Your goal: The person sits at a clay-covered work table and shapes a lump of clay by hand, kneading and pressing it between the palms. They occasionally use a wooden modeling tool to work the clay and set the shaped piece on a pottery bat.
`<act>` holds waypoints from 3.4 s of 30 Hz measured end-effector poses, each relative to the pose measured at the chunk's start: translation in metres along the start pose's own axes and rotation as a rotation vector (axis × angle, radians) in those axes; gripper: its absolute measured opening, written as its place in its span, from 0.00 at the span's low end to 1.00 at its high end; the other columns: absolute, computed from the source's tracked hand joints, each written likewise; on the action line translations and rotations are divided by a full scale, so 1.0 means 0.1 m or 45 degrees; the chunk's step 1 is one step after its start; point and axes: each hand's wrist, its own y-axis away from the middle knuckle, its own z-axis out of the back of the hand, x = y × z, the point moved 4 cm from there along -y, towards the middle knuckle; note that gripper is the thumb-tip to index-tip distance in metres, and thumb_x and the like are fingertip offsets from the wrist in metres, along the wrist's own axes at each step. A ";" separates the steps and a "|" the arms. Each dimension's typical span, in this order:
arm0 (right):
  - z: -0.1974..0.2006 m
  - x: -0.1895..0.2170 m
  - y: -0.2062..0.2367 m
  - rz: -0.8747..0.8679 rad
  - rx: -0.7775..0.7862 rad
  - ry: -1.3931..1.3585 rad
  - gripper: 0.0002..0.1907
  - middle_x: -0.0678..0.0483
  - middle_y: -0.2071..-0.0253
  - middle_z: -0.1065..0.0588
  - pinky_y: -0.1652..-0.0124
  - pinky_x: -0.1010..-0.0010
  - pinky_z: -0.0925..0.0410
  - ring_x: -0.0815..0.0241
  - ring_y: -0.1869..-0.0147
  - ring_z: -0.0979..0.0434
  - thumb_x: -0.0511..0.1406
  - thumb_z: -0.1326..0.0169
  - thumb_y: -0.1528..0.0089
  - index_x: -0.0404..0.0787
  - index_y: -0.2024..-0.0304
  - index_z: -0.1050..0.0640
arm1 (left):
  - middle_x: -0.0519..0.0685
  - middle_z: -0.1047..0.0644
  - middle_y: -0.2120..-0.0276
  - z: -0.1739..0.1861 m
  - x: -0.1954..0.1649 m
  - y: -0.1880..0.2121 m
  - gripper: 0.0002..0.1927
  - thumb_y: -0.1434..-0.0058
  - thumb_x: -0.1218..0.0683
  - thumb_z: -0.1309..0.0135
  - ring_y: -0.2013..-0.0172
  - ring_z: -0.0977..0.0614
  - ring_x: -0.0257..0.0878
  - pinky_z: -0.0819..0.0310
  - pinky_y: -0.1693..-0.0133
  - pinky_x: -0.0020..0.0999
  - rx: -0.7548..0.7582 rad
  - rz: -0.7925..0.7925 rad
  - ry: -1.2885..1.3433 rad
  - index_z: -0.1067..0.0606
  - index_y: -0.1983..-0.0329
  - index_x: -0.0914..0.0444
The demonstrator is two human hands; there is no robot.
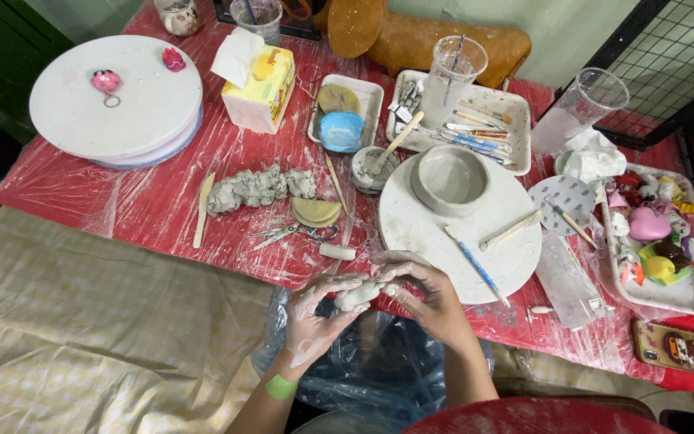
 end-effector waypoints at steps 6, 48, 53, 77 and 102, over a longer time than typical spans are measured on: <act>0.00 0.09 0.02 0.063 -0.072 0.253 0.09 0.46 0.44 0.21 0.38 0.61 0.31 0.51 0.37 0.21 0.26 0.42 0.40 0.35 0.57 0.21 | 0.46 0.16 0.54 -0.02 -0.09 -0.02 0.22 0.50 0.62 0.29 0.52 0.15 0.40 0.25 0.43 0.39 -0.011 -0.117 -0.132 0.19 0.51 0.62; -0.32 0.18 0.51 0.586 -0.691 1.121 0.19 0.48 0.35 0.28 0.46 0.66 0.27 0.48 0.37 0.29 0.37 0.32 0.47 0.53 0.52 0.16 | 0.44 0.17 0.52 -0.13 -0.13 0.26 0.11 0.42 0.57 0.33 0.51 0.16 0.39 0.32 0.45 0.39 -0.105 -0.802 -0.668 0.20 0.56 0.58; -0.20 0.18 0.47 0.419 -0.657 0.892 0.19 0.39 0.35 0.30 0.47 0.64 0.27 0.49 0.36 0.29 0.38 0.36 0.46 0.46 0.51 0.16 | 0.45 0.18 0.50 -0.13 -0.15 0.26 0.11 0.39 0.57 0.33 0.49 0.16 0.40 0.32 0.44 0.38 -0.098 -0.875 -0.611 0.22 0.55 0.59; -0.15 0.16 0.55 0.253 -0.555 0.611 0.17 0.41 0.25 0.36 0.32 0.51 0.36 0.44 0.23 0.35 0.43 0.48 0.34 0.45 0.47 0.19 | 0.49 0.24 0.45 -0.19 -0.03 0.22 0.20 0.32 0.60 0.32 0.43 0.20 0.41 0.25 0.41 0.40 -0.300 -0.927 -0.486 0.30 0.44 0.59; -0.36 0.36 0.52 0.385 -0.537 1.183 0.24 0.37 0.29 0.39 0.32 0.46 0.43 0.39 0.27 0.39 0.37 0.41 0.45 0.45 0.44 0.20 | 0.50 0.17 0.56 -0.20 0.10 0.13 0.22 0.49 0.62 0.30 0.53 0.15 0.41 0.27 0.37 0.42 -0.152 -0.193 -0.009 0.22 0.51 0.65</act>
